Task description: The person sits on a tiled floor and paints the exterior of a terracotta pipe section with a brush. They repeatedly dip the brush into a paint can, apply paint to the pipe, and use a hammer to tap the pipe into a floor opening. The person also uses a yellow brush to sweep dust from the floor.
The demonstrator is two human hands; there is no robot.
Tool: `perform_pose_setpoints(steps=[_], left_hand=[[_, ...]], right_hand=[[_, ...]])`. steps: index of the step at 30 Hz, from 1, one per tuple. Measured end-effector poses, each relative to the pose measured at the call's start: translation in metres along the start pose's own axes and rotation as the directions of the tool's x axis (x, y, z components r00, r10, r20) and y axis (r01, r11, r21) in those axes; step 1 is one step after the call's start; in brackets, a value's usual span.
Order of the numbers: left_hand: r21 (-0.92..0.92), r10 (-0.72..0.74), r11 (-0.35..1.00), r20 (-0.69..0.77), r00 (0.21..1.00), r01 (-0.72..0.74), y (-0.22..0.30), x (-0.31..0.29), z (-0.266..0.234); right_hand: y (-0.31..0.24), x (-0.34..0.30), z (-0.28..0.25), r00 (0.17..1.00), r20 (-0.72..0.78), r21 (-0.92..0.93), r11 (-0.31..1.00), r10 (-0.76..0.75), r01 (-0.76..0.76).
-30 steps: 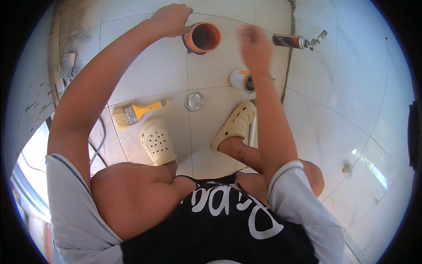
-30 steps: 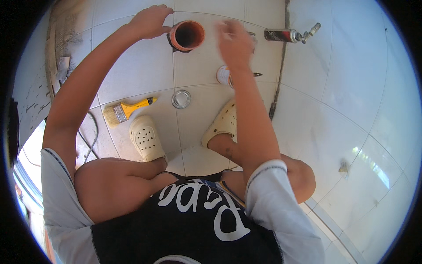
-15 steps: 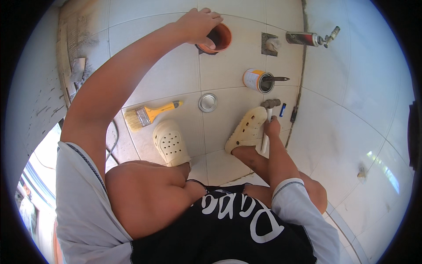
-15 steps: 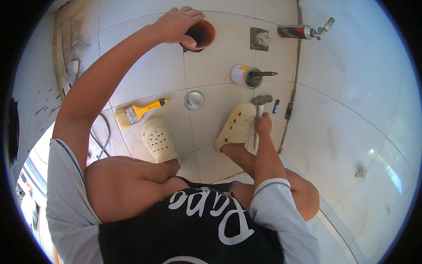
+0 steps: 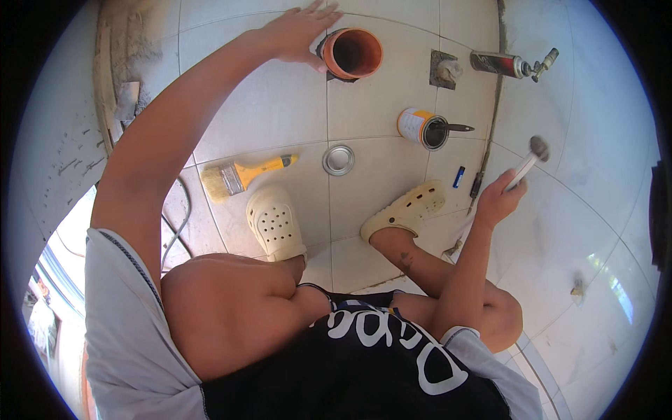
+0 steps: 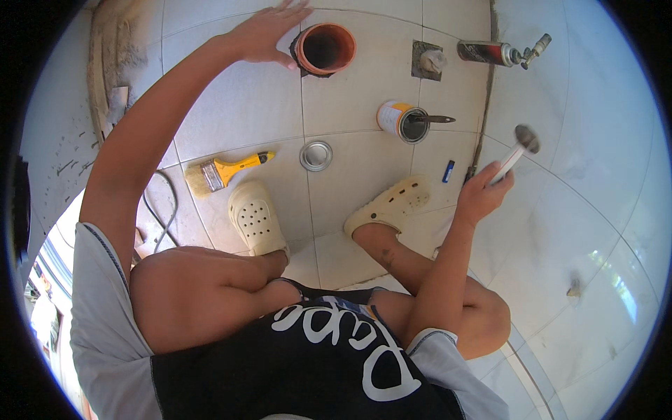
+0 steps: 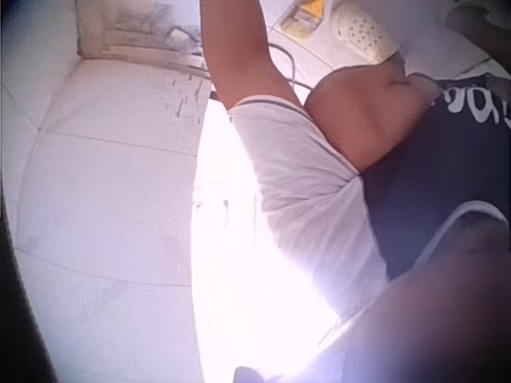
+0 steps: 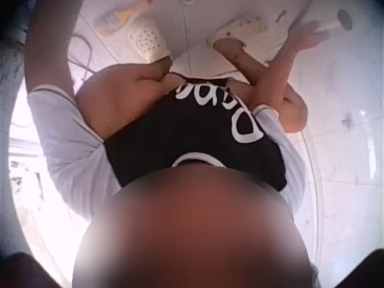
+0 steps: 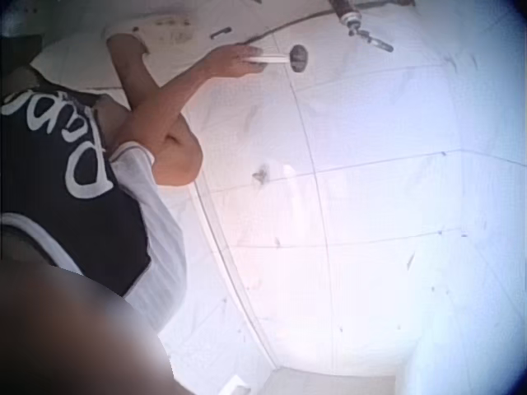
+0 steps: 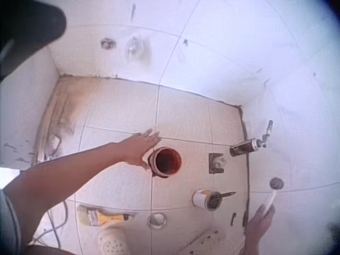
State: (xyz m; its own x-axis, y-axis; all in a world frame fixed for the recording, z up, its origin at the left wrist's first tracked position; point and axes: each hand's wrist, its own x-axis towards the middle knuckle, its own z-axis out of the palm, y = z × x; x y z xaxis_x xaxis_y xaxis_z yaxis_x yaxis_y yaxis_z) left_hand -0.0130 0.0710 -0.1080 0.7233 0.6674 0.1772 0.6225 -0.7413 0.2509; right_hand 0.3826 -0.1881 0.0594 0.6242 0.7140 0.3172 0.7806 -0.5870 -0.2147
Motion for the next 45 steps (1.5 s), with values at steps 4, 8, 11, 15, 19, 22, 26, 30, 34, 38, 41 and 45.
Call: perform_pose_setpoints(steps=[4, 8, 11, 15, 19, 22, 26, 30, 34, 38, 41, 45], left_hand=[[-0.104, -0.208, 0.967, 0.217, 0.954, 0.234, -0.027, 0.003, -0.014], [-0.222, -0.454, 0.826, 0.281, 0.845, 0.518, -0.032, 0.013, -0.03], [-0.138, -0.434, 0.82, 0.482, 0.761, 0.555, -0.029, 0.015, -0.04], [-0.22, -0.168, 0.901, 0.618, 0.768, 0.375, -0.021, 0.002, -0.041], [-0.478, -0.189, 0.646, 0.655, 0.731, 0.595, 0.004, -0.008, -0.02], [-0.576, -0.225, 0.498, 0.637, 0.738, 0.648, 0.025, -0.009, 0.001], [-0.606, -0.285, 0.324, 0.67, 0.686, 0.726, 0.035, -0.011, 0.018], [-0.655, -0.301, 0.27, 0.638, 0.709, 0.705, 0.036, -0.015, 0.022], [-0.593, -0.33, 0.279, 0.679, 0.656, 0.755, 0.037, -0.015, 0.018], [-0.575, -0.32, 0.38, 0.653, 0.686, 0.725, 0.038, -0.013, 0.013], [-0.516, -0.34, 0.408, 0.68, 0.649, 0.754, 0.039, -0.014, 0.011], [-0.545, -0.346, 0.403, 0.653, 0.674, 0.735, 0.039, -0.016, 0.012]], right_hand=[[-0.086, -0.011, 0.015, 0.952, 0.296, 0.466, 0.882, -0.081, -0.069], [-0.154, -0.058, 0.075, 0.813, 0.226, 0.367, 0.82, -0.537, 0.44], [-0.177, -0.099, 0.107, 0.77, 0.457, 0.567, 0.813, -0.445, 0.133], [-0.185, -0.12, 0.131, 0.794, 0.457, 0.598, 0.799, -0.401, 0.059], [-0.181, -0.119, 0.15, 0.863, 0.306, 0.623, 0.77, -0.401, 0.137], [-0.177, -0.109, 0.162, 0.822, 0.36, 0.546, 0.814, -0.442, 0.198], [-0.175, -0.102, 0.164, 0.814, 0.369, 0.565, 0.803, -0.449, 0.188], [-0.172, -0.104, 0.158, 0.828, 0.401, 0.569, 0.815, -0.392, 0.11], [-0.175, -0.11, 0.161, 0.846, 0.223, 0.565, 0.772, -0.484, 0.293], [-0.182, -0.1, 0.166, 0.789, 0.322, 0.53, 0.79, -0.523, 0.308], [-0.18, -0.092, 0.162, 0.812, 0.358, 0.538, 0.812, -0.461, 0.224], [-0.176, -0.1, 0.163, 0.836, 0.242, 0.554, 0.778, -0.492, 0.298]])
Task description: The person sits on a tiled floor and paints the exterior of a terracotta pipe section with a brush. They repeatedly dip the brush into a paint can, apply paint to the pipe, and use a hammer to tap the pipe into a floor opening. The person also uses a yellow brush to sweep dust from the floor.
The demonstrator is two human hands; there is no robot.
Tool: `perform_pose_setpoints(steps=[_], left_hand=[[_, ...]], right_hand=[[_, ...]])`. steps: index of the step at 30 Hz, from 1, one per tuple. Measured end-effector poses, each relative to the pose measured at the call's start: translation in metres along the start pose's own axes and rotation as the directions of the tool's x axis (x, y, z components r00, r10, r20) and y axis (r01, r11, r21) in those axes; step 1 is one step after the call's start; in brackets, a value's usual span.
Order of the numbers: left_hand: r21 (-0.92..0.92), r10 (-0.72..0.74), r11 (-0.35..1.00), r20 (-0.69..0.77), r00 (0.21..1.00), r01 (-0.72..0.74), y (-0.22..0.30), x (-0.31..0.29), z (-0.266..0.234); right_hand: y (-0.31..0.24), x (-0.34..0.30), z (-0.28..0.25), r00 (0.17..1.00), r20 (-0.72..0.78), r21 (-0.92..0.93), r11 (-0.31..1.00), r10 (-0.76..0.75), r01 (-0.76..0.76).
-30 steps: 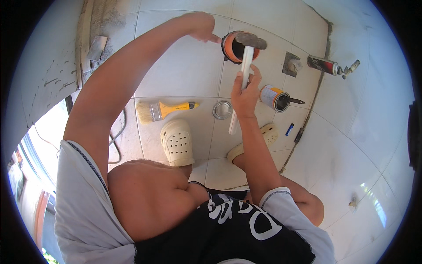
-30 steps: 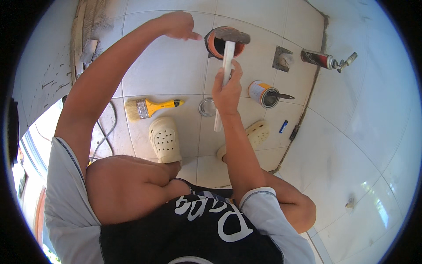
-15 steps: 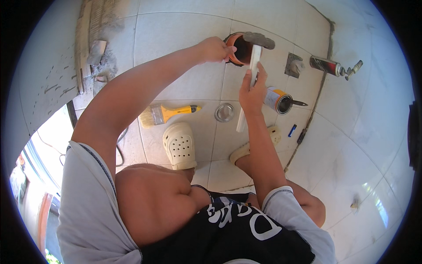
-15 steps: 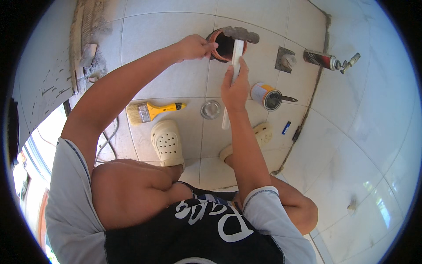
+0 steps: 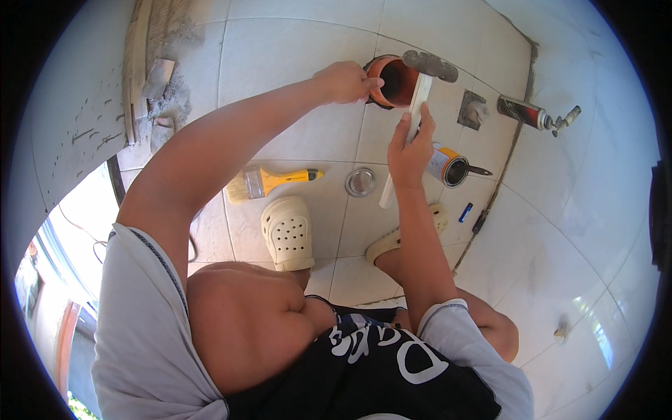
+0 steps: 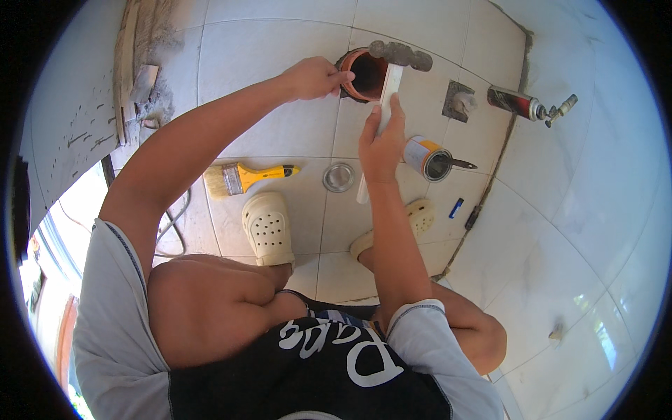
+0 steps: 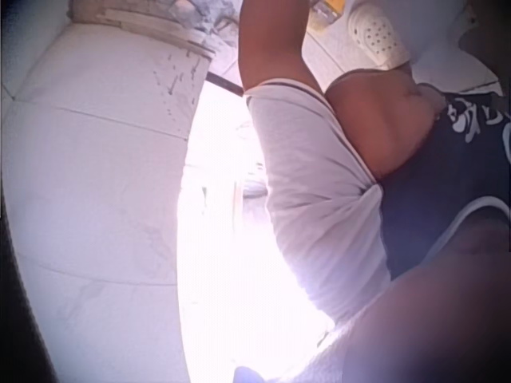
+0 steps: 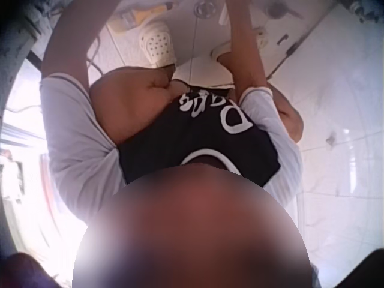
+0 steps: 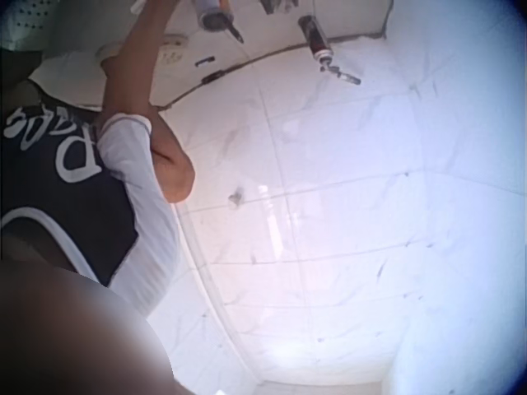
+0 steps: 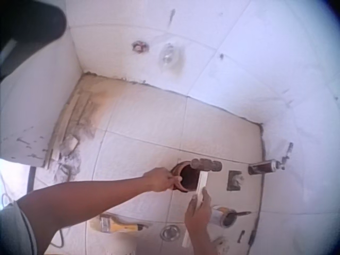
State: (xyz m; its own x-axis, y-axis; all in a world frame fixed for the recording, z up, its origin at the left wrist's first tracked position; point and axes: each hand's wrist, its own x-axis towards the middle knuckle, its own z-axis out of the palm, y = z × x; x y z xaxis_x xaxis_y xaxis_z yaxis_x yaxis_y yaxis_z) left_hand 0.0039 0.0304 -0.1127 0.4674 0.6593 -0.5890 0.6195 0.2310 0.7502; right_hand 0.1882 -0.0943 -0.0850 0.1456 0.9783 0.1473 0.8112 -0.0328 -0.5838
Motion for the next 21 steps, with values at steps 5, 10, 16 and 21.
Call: perform_pose_setpoints(steps=[5, 10, 16, 21], left_hand=[[0.043, -0.002, 0.999, 0.019, 1.0, 0.001, 0.001, 0.003, 0.001], [0.047, -0.006, 0.999, 0.009, 1.0, 0.006, 0.002, 0.001, 0.0], [-0.031, 0.075, 0.997, -0.055, 0.996, -0.076, -0.004, -0.002, 0.005], [-0.084, 0.121, 0.989, -0.053, 0.991, -0.125, -0.004, -0.001, 0.012]], right_hand=[[0.005, -0.004, 0.015, 0.997, 0.065, -0.041, 0.999, 0.029, -0.026], [0.003, -0.005, 0.001, 0.983, 0.133, 0.054, 0.989, 0.13, -0.138], [0.001, -0.031, -0.011, 0.819, 0.374, 0.362, 0.745, 0.435, -0.561], [0.012, -0.044, -0.01, 0.791, 0.398, 0.388, 0.696, 0.465, -0.604]])
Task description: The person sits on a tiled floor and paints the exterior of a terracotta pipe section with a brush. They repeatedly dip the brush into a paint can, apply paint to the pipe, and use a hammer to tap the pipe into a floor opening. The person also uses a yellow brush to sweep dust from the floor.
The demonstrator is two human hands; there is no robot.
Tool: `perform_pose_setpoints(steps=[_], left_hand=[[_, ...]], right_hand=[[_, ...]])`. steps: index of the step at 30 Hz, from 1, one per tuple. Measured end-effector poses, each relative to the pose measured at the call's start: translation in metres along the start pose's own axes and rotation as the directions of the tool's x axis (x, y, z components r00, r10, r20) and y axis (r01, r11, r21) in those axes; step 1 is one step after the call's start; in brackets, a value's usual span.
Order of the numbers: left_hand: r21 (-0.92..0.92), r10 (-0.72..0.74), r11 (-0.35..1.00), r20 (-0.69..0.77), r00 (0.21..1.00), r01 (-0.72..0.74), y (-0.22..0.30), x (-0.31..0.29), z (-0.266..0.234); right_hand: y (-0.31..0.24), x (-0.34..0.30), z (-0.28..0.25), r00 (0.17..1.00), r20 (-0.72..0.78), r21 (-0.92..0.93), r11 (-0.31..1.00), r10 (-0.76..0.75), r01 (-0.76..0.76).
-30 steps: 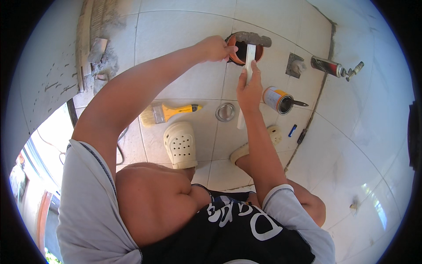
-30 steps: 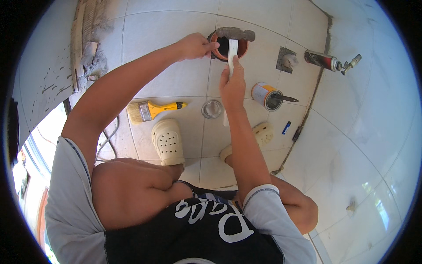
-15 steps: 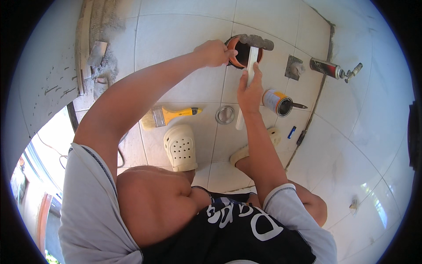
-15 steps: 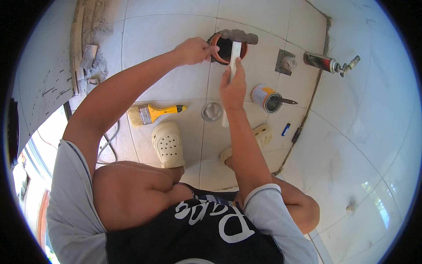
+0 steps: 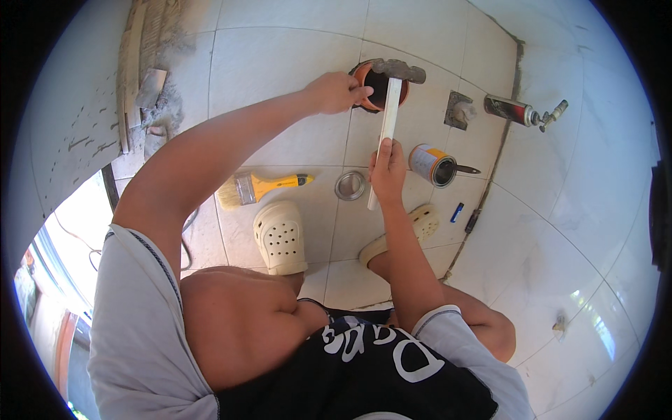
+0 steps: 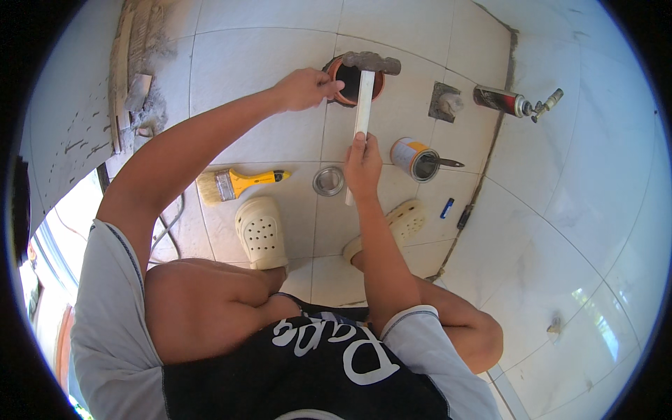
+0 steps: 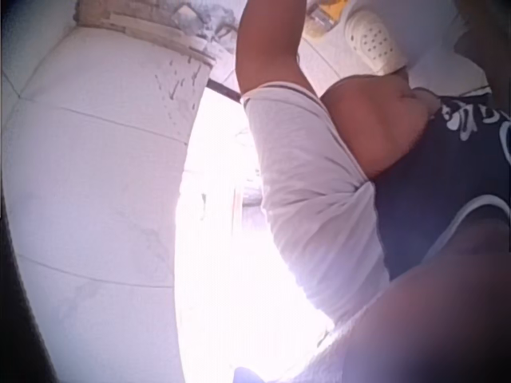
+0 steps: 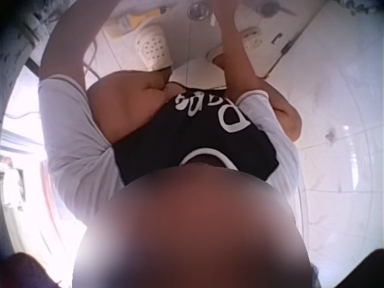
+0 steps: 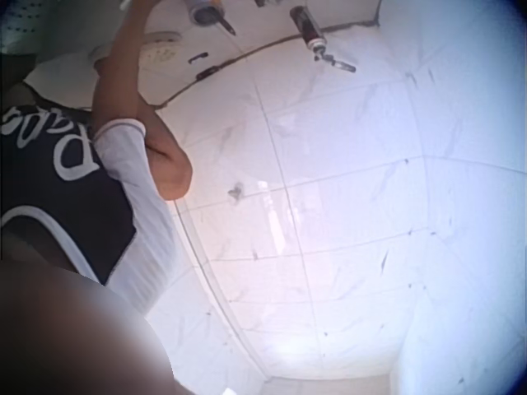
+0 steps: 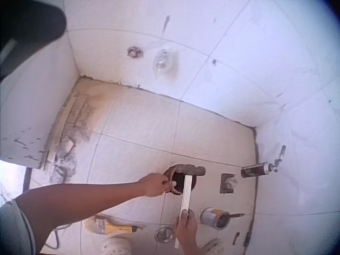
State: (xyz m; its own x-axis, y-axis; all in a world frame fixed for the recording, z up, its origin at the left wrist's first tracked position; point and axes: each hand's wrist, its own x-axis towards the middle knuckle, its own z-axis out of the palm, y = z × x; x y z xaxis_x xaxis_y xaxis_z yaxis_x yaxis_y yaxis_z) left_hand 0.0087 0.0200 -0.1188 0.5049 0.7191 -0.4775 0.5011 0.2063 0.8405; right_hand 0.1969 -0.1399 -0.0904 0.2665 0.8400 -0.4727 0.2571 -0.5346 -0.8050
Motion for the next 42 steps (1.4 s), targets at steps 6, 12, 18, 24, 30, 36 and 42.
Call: perform_pose_setpoints(steps=[6, 12, 18, 24, 30, 36, 42], left_hand=[[0.007, -0.035, 0.999, 0.041, 0.999, 0.035, 0.002, 0.001, 0.001], [0.076, -0.002, 0.997, 0.006, 1.0, 0.001, 0.001, 0.0, 0.003], [0.179, 0.026, 0.984, -0.089, 0.996, -0.009, 0.004, -0.003, 0.005], [0.15, 0.001, 0.989, -0.035, 0.999, 0.004, 0.003, -0.001, 0.002], [0.194, 0.01, 0.981, -0.06, 0.998, 0.002, 0.0, -0.002, 0.006], [0.167, -0.004, 0.986, -0.068, 0.998, 0.015, 0.003, -0.005, 0.006], [0.18, -0.021, 0.983, -0.059, 0.998, 0.031, 0.004, -0.005, 0.003]], right_hand=[[0.001, -0.005, 0.008, 0.97, -0.18, -0.13, 0.981, -0.165, 0.143], [-0.001, -0.007, 0.013, 0.955, -0.209, -0.233, 0.959, -0.209, 0.159], [0.002, 0.002, 0.01, 0.979, -0.179, -0.389, 0.921, -0.096, 0.02], [-0.008, -0.008, 0.002, 0.966, -0.215, -0.303, 0.95, -0.143, 0.073], [-0.009, -0.007, 0.01, 0.961, -0.22, -0.287, 0.952, -0.169, 0.101], [-0.001, 0.005, 0.012, 0.976, -0.183, -0.37, 0.928, -0.12, 0.045], [-0.012, 0.0, 0.007, 0.966, -0.209, -0.346, 0.936, -0.15, 0.07]])
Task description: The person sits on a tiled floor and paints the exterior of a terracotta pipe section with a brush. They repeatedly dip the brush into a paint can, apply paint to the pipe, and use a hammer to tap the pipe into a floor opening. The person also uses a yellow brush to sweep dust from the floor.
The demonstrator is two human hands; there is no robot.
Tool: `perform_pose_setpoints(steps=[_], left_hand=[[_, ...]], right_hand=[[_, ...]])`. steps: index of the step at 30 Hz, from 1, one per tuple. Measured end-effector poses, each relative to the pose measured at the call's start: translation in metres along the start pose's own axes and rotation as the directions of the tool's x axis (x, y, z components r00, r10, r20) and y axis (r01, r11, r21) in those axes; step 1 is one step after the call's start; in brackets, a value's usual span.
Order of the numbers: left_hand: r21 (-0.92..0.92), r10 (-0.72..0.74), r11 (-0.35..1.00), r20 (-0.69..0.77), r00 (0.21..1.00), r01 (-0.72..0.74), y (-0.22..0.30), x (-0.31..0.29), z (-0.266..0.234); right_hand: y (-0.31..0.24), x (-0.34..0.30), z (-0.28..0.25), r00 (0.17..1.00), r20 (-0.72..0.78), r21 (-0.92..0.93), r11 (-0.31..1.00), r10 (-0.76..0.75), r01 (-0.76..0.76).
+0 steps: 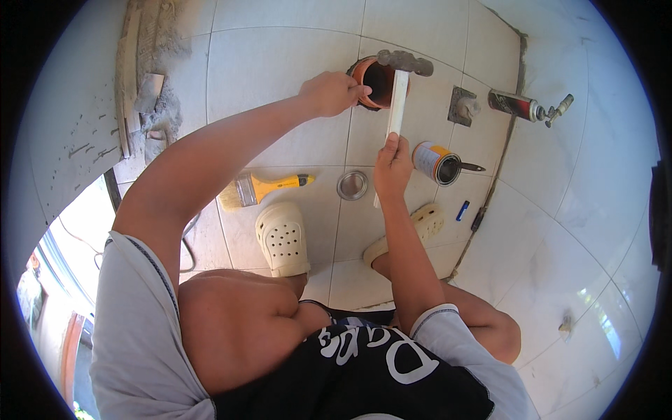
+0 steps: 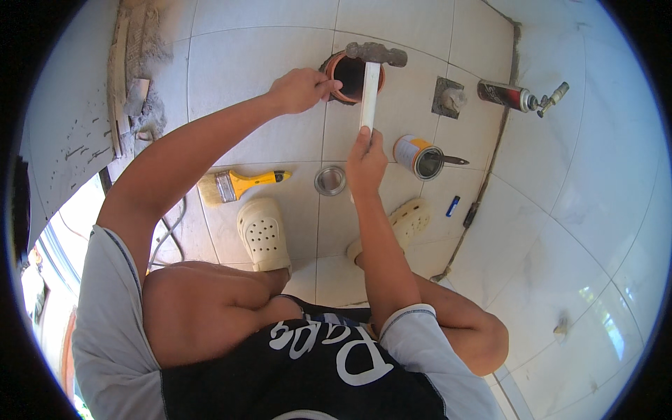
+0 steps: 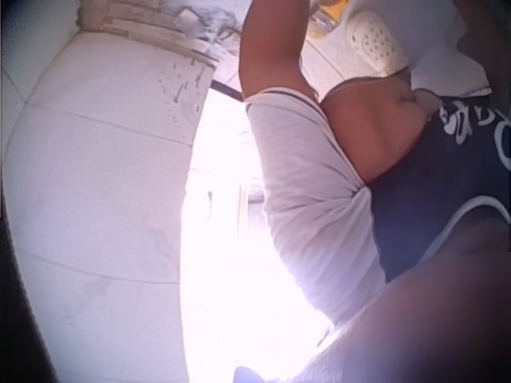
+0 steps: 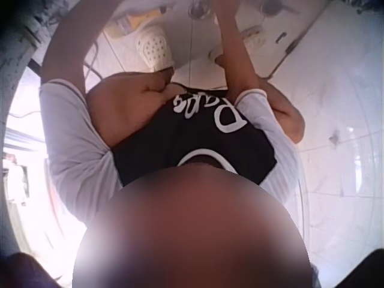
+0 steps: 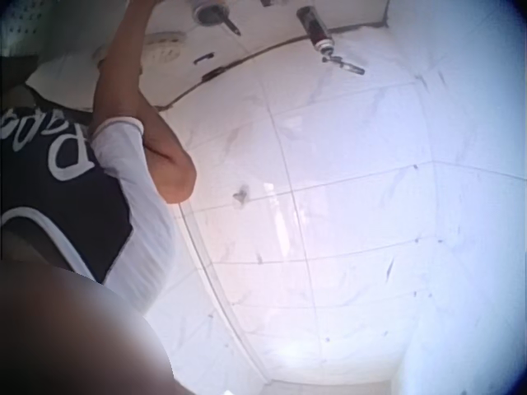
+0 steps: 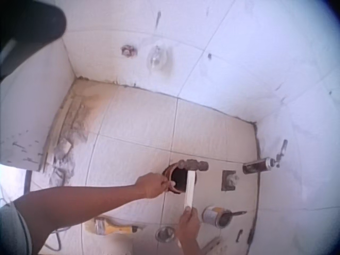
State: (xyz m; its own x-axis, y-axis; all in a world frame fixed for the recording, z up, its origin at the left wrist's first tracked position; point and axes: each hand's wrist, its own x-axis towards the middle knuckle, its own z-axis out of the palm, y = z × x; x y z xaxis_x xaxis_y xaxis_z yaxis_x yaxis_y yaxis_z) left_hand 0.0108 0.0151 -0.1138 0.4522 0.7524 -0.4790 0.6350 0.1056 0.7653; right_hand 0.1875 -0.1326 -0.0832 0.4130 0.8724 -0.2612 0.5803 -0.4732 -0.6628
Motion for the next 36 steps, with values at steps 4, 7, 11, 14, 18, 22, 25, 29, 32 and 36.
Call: perform_pose_setpoints(steps=[4, 7, 11, 14, 18, 22, 25, 29, 32, 36], left_hand=[[0.006, -0.008, 1.0, -0.009, 1.0, 0.008, 0.0, -0.002, 0.001], [-0.009, -0.005, 1.0, -0.004, 1.0, 0.005, 0.001, -0.002, 0.0], [0.022, -0.021, 1.0, 0.032, 0.999, 0.02, 0.004, -0.002, -0.004], [0.019, -0.039, 0.999, 0.014, 0.999, 0.038, 0.005, -0.003, -0.003], [-0.02, -0.013, 1.0, -0.03, 0.999, 0.012, 0.003, -0.002, 0.0], [0.005, -0.014, 1.0, 0.014, 1.0, 0.014, 0.0, -0.001, -0.001], [0.0, -0.031, 1.0, 0.012, 0.999, 0.031, 0.002, -0.002, -0.002], [0.016, -0.031, 0.999, -0.005, 1.0, 0.031, 0.006, -0.004, -0.004], [-0.032, -0.041, 0.999, 0.014, 0.999, 0.041, 0.007, -0.005, -0.006], [-0.012, -0.095, 0.995, 0.016, 0.995, 0.096, 0.006, -0.005, -0.006]], right_hand=[[-0.006, -0.006, -0.007, 0.999, -0.031, 0.116, 0.993, -0.016, 0.02], [-0.005, -0.003, -0.003, 0.999, -0.007, 0.045, 0.998, -0.036, 0.036], [0.001, 0.009, 0.009, 0.998, 0.021, -0.132, 0.989, -0.066, 0.068], [0.003, 0.013, 0.009, 0.999, 0.05, -0.064, 0.998, -0.002, 0.006], [0.0, 0.003, 0.003, 0.998, 0.028, -0.021, 0.998, -0.062, 0.063], [-0.001, -0.013, 0.0, 1.0, 0.011, 0.069, 0.998, -0.015, 0.014], [0.003, -0.013, 0.006, 0.998, 0.017, -0.028, 0.998, -0.053, 0.054], [0.007, -0.01, 0.017, 0.992, 0.088, -0.116, 0.988, -0.091, 0.101], [0.005, -0.013, 0.02, 0.994, 0.061, -0.092, 0.992, -0.085, 0.091], [0.0, -0.016, 0.012, 0.999, 0.02, -0.043, 0.999, -0.029, 0.03]])
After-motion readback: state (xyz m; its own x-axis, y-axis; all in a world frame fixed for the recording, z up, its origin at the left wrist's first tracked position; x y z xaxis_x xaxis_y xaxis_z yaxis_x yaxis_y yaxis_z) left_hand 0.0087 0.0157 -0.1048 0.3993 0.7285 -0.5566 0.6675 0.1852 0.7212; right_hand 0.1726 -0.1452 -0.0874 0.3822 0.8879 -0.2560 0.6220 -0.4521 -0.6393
